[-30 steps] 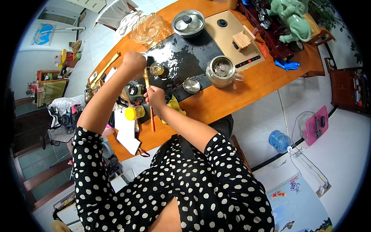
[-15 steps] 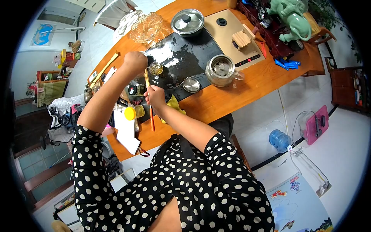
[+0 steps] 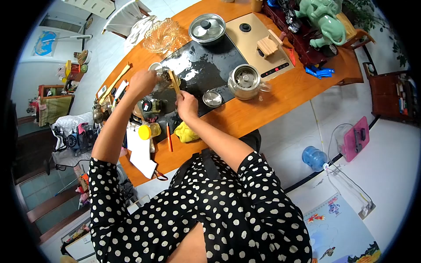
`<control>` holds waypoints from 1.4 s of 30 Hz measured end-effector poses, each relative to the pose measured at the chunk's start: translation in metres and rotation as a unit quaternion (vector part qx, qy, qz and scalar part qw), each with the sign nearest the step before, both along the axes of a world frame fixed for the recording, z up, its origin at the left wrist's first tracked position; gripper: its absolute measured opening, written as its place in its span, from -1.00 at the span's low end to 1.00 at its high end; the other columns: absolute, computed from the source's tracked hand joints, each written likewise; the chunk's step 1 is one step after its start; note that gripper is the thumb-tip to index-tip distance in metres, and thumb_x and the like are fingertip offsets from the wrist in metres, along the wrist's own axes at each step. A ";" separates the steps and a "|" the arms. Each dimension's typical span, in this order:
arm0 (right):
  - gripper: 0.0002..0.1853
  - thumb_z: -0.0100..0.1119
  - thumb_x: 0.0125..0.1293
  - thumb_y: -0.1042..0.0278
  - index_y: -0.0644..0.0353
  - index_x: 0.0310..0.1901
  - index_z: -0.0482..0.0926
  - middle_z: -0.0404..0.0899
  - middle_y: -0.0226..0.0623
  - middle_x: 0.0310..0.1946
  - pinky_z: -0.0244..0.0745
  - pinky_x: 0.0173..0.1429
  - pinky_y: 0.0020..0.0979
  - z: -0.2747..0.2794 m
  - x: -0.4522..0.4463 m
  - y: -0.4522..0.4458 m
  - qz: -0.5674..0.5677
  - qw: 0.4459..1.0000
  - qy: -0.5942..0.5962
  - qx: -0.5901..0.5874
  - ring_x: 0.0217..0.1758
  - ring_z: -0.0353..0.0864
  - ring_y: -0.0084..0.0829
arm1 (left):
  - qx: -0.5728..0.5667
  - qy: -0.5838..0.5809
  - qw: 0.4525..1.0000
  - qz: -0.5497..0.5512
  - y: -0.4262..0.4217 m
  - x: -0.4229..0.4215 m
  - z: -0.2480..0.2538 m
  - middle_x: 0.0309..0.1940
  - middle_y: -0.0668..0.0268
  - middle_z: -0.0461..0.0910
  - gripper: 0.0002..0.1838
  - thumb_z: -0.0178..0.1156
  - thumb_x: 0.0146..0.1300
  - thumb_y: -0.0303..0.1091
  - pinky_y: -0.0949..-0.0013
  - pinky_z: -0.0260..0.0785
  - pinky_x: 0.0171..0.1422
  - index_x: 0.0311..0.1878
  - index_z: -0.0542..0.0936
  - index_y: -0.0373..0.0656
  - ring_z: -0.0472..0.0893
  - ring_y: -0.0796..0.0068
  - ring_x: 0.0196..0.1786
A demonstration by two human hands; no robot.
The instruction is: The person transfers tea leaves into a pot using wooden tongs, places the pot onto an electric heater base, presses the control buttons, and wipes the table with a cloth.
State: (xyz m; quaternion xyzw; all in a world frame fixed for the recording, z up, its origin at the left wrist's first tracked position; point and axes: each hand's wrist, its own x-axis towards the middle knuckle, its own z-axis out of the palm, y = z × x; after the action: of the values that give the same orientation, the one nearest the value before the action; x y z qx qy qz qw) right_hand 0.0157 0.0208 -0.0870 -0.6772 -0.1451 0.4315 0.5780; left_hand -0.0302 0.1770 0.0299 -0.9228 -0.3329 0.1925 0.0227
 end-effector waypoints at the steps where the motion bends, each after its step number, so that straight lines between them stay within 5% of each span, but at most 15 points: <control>1: -0.79 0.05 0.37 0.31 0.26 -0.28 0.61 0.62 -0.15 -0.56 0.49 -0.32 -0.17 -0.003 0.008 -0.001 0.016 0.996 -0.089 0.011 -0.47 0.65 -0.14 | -0.014 -0.053 0.998 0.018 -0.001 -0.008 -0.002 -0.33 0.01 0.67 -0.70 0.12 0.32 -0.15 0.03 0.49 -0.10 -0.18 0.66 -0.20 0.67 -0.03 -0.21; 7: -0.82 0.07 0.34 0.35 0.26 -0.18 0.60 0.65 0.01 -0.33 0.52 -0.15 -0.08 0.017 0.043 -0.024 0.044 0.941 -0.334 0.027 -0.22 0.63 0.04 | -0.099 -0.281 0.948 0.114 -0.016 -0.050 -0.033 -0.38 -0.04 0.65 -0.69 0.12 0.37 -0.14 0.05 0.45 -0.10 -0.13 0.63 -0.21 0.64 -0.09 -0.20; 12: -0.78 0.12 0.34 0.36 0.23 -0.05 0.58 0.65 -0.04 -0.20 0.54 -0.10 -0.07 0.038 0.064 -0.039 0.086 0.899 -0.428 0.037 -0.15 0.63 0.05 | -0.179 -0.375 0.891 0.181 -0.037 -0.063 -0.060 -0.33 -0.03 0.63 -0.72 0.13 0.39 -0.19 0.12 0.42 -0.14 -0.11 0.58 -0.24 0.62 -0.06 -0.22; 20: -0.78 0.14 0.32 0.35 0.18 -0.04 0.56 0.61 -0.11 -0.30 0.57 -0.26 -0.10 0.069 0.087 -0.061 0.140 0.828 -0.541 0.051 -0.32 0.64 0.00 | -0.238 -0.476 0.820 0.208 -0.063 -0.054 -0.076 -0.59 0.25 0.49 -0.74 0.11 0.43 -0.20 0.38 0.34 -0.42 -0.12 0.57 -0.24 0.49 0.53 -0.57; 23: -0.78 0.16 0.30 0.34 0.16 -0.05 0.58 0.60 -0.14 -0.34 0.57 -0.30 -0.12 0.087 0.097 -0.065 0.151 0.790 -0.591 0.056 -0.35 0.65 -0.04 | -0.179 -0.482 0.843 0.159 -0.064 -0.049 -0.088 -0.60 0.23 0.50 -0.73 0.12 0.43 -0.19 0.36 0.34 -0.43 -0.13 0.58 -0.24 0.50 0.51 -0.59; 28: -0.79 0.20 0.27 0.30 0.07 -0.08 0.64 0.61 -0.22 -0.35 0.57 -0.28 -0.17 0.128 0.130 -0.070 0.200 0.723 -0.661 0.002 -0.35 0.64 -0.12 | -0.153 -0.455 0.869 0.119 -0.077 -0.029 -0.051 -0.34 0.02 0.61 -0.75 0.17 0.35 -0.19 0.09 0.42 -0.17 -0.20 0.58 -0.21 0.61 -0.03 -0.22; 37: -0.88 0.21 0.22 0.31 0.09 -0.25 0.64 0.56 -0.29 -0.37 0.58 -0.31 -0.21 0.205 0.181 -0.080 0.336 0.534 -0.773 -0.069 -0.35 0.65 -0.18 | -0.157 -0.434 0.887 0.028 -0.088 0.000 -0.035 -0.38 0.06 0.61 -0.78 0.17 0.36 -0.21 0.10 0.42 -0.21 -0.20 0.57 -0.19 0.62 0.01 -0.27; 38: -0.89 0.19 0.13 0.35 0.18 -0.42 0.60 0.59 -0.22 -0.39 0.61 -0.34 -0.16 0.208 0.183 -0.081 0.327 0.545 -0.772 -0.016 -0.43 0.66 -0.12 | -0.150 -0.432 0.889 0.012 -0.088 0.004 -0.037 -0.38 0.07 0.61 -0.78 0.16 0.35 -0.21 0.09 0.42 -0.21 -0.21 0.56 -0.19 0.61 0.01 -0.28; 42: -0.91 0.15 0.15 0.39 0.19 -0.40 0.59 0.61 -0.18 -0.41 0.61 -0.34 -0.16 0.211 0.188 -0.087 0.333 0.533 -0.777 -0.022 -0.43 0.67 -0.12 | -0.124 -0.411 0.903 -0.026 -0.099 0.016 -0.028 -0.36 0.13 0.60 -0.77 0.15 0.36 -0.18 0.06 0.43 -0.21 -0.24 0.54 -0.18 0.61 0.02 -0.29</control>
State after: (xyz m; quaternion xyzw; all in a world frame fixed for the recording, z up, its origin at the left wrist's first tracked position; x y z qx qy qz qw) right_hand 0.2034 -0.0657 0.1242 -0.6612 -0.7426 -0.1002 0.0367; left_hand -0.0146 0.0784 0.0019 -0.9237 -0.2620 -0.1649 -0.2258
